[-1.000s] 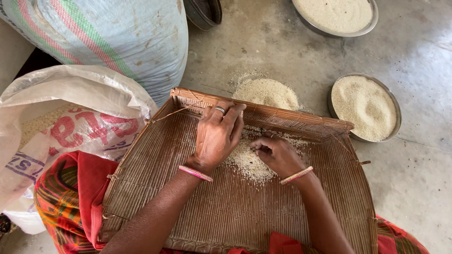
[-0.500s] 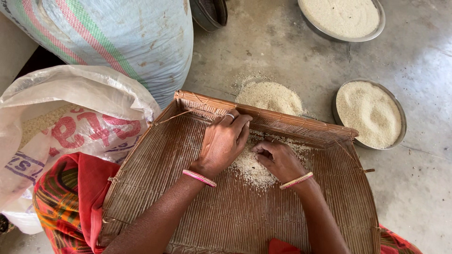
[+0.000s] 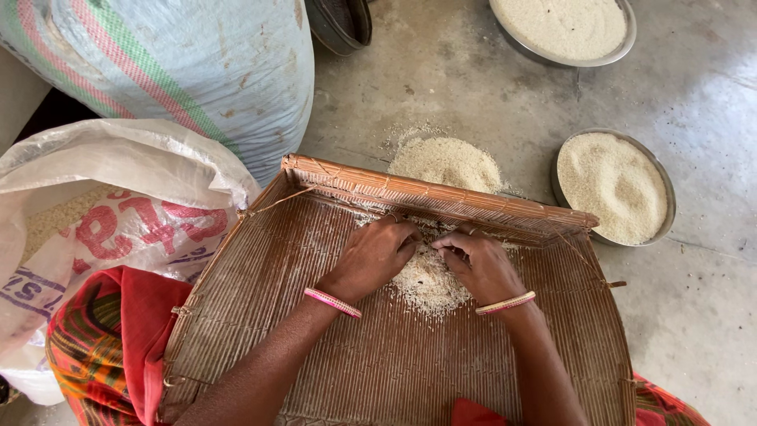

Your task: The person sits on the floor and manually sorts rice grains in a shallow woven winnowing tray, picking out dark impurities by hand. The cleaned rice remains in the tray while the removed debris is set aside.

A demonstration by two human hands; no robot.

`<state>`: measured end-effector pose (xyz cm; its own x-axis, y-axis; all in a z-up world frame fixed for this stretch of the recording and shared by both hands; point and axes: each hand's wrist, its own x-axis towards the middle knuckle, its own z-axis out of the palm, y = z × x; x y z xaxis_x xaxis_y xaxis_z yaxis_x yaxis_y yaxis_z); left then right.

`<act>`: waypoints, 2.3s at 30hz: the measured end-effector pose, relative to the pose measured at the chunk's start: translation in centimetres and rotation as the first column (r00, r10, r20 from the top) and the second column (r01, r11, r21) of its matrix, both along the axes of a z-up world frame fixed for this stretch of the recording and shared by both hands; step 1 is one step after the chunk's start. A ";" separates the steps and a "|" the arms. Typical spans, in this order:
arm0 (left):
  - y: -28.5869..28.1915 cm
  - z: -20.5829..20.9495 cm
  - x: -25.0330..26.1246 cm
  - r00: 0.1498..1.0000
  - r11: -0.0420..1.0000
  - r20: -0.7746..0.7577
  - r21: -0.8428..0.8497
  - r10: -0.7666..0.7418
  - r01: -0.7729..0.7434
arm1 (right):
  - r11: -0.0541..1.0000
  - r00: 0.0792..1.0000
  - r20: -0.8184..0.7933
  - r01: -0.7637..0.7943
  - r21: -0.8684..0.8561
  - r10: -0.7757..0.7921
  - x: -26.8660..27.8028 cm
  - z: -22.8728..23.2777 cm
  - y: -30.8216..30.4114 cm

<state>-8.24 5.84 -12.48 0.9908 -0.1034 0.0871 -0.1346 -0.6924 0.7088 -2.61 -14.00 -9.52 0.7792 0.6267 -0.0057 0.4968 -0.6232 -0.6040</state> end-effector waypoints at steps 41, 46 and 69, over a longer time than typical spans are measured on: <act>0.4 -3.8 1.6 0.904 0.743 -0.402 -0.648 -0.144 -0.170 | 0.999 0.888 -0.457 0.033 -0.042 -0.049 1.7 -2.2 -3.2; -0.2 -3.1 1.2 0.899 0.832 -0.398 -0.550 -0.185 -0.072 | 0.988 0.922 -0.383 0.006 -0.155 -0.066 1.0 -2.4 -2.5; -0.5 -0.6 -0.4 0.887 0.960 -0.368 -0.120 -0.280 0.253 | 0.903 0.720 -0.694 0.292 0.315 0.009 2.5 -2.4 -4.4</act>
